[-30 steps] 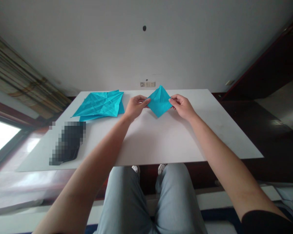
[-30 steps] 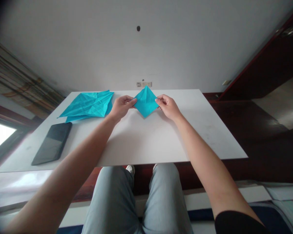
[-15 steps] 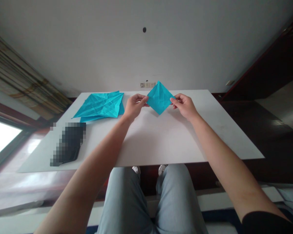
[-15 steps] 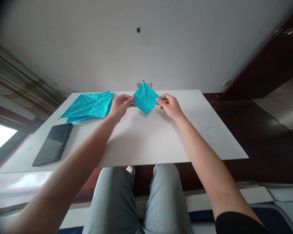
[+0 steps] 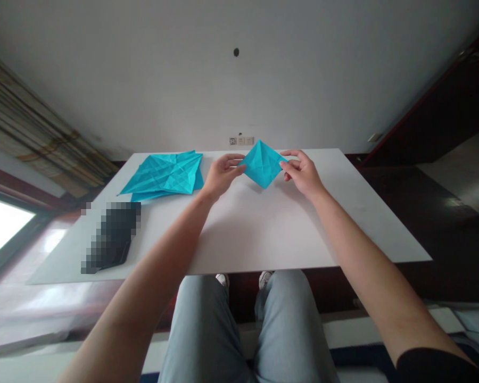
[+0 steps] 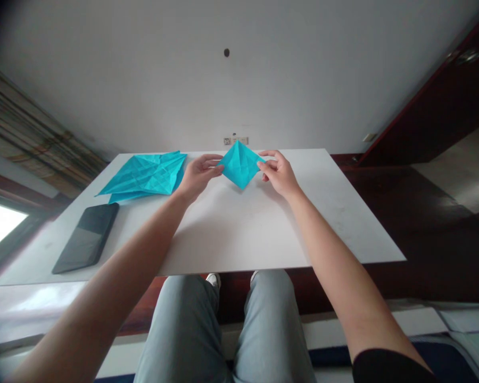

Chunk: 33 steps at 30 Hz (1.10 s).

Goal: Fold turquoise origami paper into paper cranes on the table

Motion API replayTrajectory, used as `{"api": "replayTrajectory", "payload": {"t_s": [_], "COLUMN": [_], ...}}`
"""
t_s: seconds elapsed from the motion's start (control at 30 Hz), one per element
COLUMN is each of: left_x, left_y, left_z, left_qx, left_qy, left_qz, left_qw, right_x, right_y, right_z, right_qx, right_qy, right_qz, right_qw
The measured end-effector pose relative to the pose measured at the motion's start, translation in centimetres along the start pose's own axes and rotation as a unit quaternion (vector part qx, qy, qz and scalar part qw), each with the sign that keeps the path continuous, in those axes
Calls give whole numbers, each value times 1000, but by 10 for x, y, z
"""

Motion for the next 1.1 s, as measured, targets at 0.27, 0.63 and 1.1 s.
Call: {"api": "replayTrajectory", "payload": {"t_s": [0.27, 0.63, 1.1], "left_x": [-1, -6, -4], "left_y": [-1, -4, -3], "left_z": [5, 14, 15], "left_qx": [6, 57, 42], "left_qy": [24, 0, 3], "left_qz": [14, -14, 4], "left_qw": [1000, 998, 999], "right_x": [6, 6, 3], "right_y": [-3, -4, -6], "right_z": [4, 9, 13], "right_qx": [21, 42, 103], "right_qy": [6, 14, -8], "right_qz": [-11, -13, 7], "right_qw": [1000, 999, 995]}}
Point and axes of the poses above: each hand's wrist, its own y-axis towards the middle knuckle, its own z-axis out of the palm, x = y × z, the point moved 5 cm from there along y, towards the middle knuckle, and after that the axes turned 7 degrees about z, right-handed, at the moved point
